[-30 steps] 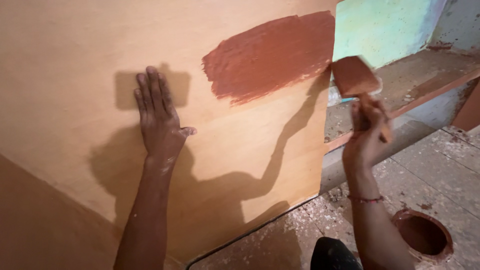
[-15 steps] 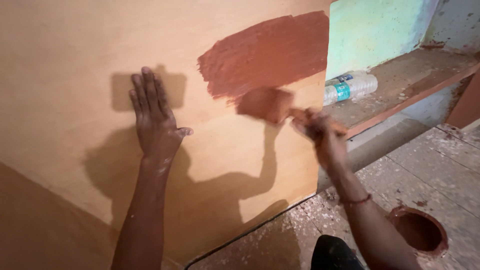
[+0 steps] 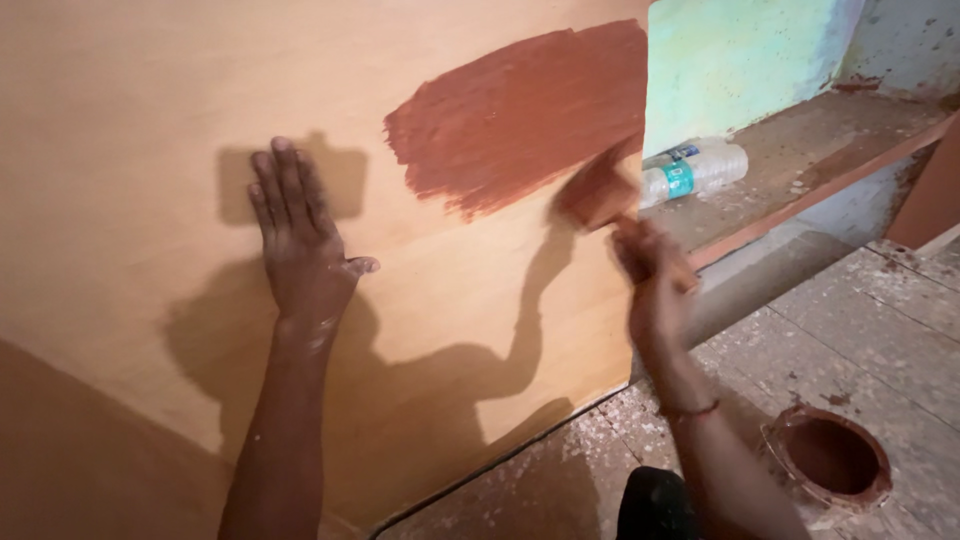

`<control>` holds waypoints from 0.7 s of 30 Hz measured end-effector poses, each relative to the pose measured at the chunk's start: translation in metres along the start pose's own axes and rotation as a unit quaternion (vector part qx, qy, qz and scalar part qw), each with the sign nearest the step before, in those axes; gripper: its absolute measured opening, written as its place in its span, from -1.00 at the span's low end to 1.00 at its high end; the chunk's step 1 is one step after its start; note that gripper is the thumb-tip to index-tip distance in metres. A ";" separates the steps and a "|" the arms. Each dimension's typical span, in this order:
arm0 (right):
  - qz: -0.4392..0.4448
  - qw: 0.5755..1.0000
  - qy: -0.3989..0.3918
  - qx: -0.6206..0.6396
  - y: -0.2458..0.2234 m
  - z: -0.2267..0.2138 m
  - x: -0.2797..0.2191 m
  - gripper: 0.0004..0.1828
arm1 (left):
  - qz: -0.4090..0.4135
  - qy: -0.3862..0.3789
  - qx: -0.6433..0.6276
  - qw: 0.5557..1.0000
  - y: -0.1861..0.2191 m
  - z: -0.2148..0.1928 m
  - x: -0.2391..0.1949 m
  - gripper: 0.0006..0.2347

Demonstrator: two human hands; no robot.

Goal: The person paints a wall with reddish-brown paint using a brush. They repeatedly dip the brush into a small container on the floor and apply paint in horizontal strokes across a section of the wall.

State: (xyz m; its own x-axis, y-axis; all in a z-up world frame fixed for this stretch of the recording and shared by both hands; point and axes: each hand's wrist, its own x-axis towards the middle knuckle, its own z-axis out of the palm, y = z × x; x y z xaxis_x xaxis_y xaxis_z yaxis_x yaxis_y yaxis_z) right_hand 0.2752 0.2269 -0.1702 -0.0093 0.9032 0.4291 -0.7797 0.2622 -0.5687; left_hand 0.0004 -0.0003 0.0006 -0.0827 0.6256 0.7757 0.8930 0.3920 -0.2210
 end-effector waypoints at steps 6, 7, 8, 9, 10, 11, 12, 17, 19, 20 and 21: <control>0.217 0.964 -0.148 0.047 -0.006 0.013 -0.075 -0.72 | -0.004 -0.004 0.004 1.000 0.001 0.001 0.000 0.36; 0.245 0.957 -0.150 0.043 -0.007 0.014 -0.071 -0.69 | 0.000 0.000 0.003 1.000 0.001 0.001 0.000 0.36; 0.218 0.963 -0.148 0.049 -0.008 0.013 -0.064 -0.73 | 0.001 -0.001 0.010 1.000 0.001 0.001 0.000 0.36; 0.190 0.969 -0.147 0.056 -0.009 0.010 -0.053 -0.76 | 0.002 -0.003 0.016 1.000 0.001 0.000 -0.001 0.35; 0.161 0.974 -0.146 0.062 -0.008 0.008 -0.040 -0.76 | 0.003 -0.002 0.021 1.000 0.001 0.000 0.000 0.35; 0.140 0.983 -0.105 0.048 -0.007 0.005 -0.023 -0.69 | 0.001 -0.005 0.020 1.000 0.002 0.000 0.000 0.35; 0.119 0.990 -0.064 0.034 -0.006 0.000 -0.008 -0.60 | -0.002 -0.007 0.019 1.000 0.002 -0.001 0.000 0.35; -0.056 0.998 0.028 0.006 -0.024 -0.045 0.035 -0.69 | -0.004 -0.013 0.025 1.000 0.002 -0.002 0.001 0.35; -0.057 0.993 0.099 0.040 -0.029 -0.053 0.037 -0.74 | -0.003 -0.007 0.015 1.000 0.001 -0.001 0.000 0.35; -0.065 0.993 0.095 0.030 -0.029 -0.052 0.038 -0.76 | -0.003 -0.007 0.011 1.000 0.001 -0.001 0.001 0.35; -0.067 0.994 0.088 0.019 -0.026 -0.049 0.035 -0.78 | -0.003 -0.006 0.007 1.000 0.001 0.000 0.001 0.35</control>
State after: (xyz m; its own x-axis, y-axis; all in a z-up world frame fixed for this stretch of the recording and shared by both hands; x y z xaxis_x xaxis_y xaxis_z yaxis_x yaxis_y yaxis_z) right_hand 0.3262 0.2684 -0.1751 0.2035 0.9069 0.3690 -0.7898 0.3748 -0.4855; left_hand 0.0012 0.0003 0.0011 -0.0944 0.6315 0.7696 0.8864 0.4053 -0.2238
